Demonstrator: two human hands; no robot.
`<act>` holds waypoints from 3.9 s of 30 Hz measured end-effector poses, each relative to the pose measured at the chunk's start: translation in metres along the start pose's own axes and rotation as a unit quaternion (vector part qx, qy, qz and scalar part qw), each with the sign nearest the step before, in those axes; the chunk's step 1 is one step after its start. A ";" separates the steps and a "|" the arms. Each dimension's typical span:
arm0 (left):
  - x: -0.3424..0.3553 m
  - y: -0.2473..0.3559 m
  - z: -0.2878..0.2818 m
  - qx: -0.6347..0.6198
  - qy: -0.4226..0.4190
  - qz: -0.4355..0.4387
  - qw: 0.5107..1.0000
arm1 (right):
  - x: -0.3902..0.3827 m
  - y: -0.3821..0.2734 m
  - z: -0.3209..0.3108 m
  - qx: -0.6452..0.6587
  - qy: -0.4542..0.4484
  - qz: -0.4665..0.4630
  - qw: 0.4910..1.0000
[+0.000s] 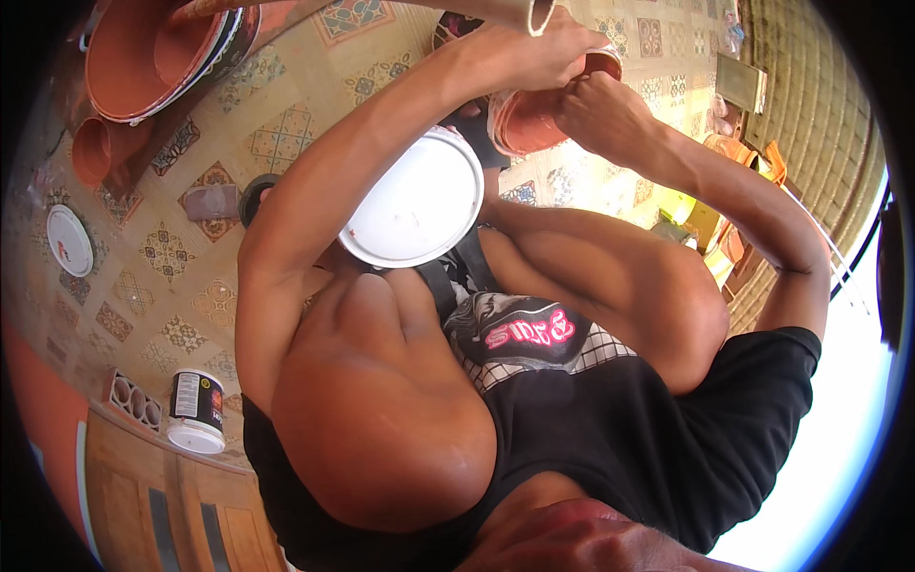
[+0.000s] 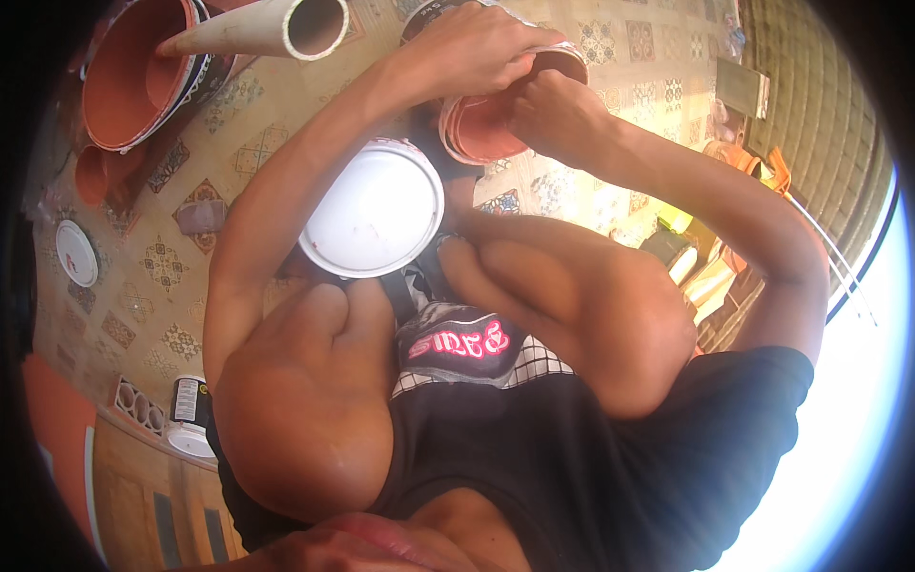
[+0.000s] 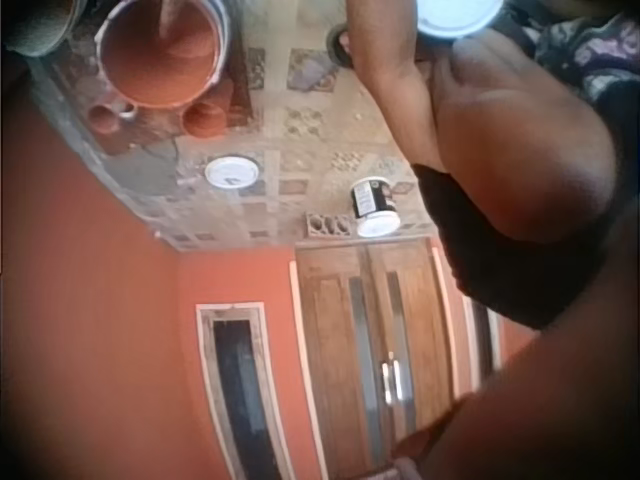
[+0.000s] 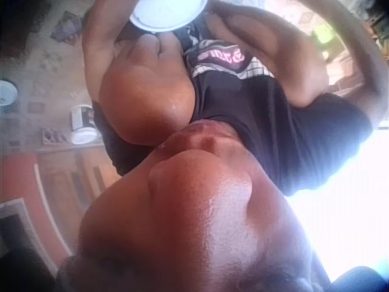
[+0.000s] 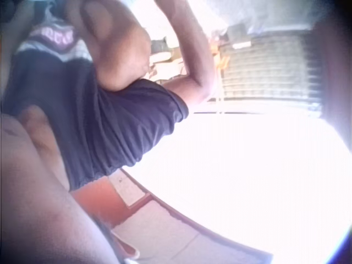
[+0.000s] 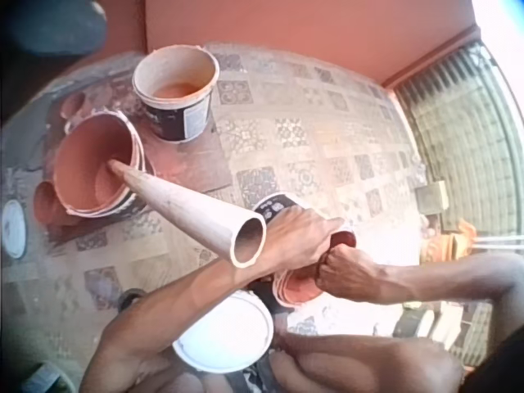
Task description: The person sits on a tiled floor and mixes reddish-brown paint in several buckets using a long white stick and a paintbrush. They stir the paint, scrape the sides of the buckets, and transfer some paint between containers.
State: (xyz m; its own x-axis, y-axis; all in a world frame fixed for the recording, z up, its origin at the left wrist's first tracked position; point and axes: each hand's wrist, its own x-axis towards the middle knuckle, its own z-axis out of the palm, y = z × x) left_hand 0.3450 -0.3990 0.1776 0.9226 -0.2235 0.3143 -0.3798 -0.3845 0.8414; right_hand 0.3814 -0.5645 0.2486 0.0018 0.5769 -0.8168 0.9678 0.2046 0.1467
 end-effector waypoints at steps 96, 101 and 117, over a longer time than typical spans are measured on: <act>-0.002 -0.005 -0.017 -0.031 0.035 -0.033 0.998 | -0.002 0.012 -0.008 0.040 0.052 0.133 0.989; -0.001 -0.011 -0.013 -0.018 0.067 0.000 0.998 | -0.009 -0.006 0.006 -0.019 0.087 0.055 0.994; -0.006 -0.008 -0.014 0.012 0.053 -0.022 0.998 | -0.041 0.028 0.010 0.380 0.063 0.174 0.906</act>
State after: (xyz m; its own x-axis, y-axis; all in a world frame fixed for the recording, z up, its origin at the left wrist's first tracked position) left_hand 0.3436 -0.3822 0.1747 0.9396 -0.1100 0.3242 -0.3398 -0.4140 0.8445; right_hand 0.4111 -0.5903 0.2802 0.3583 0.5972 -0.7176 0.8080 -0.5835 -0.0821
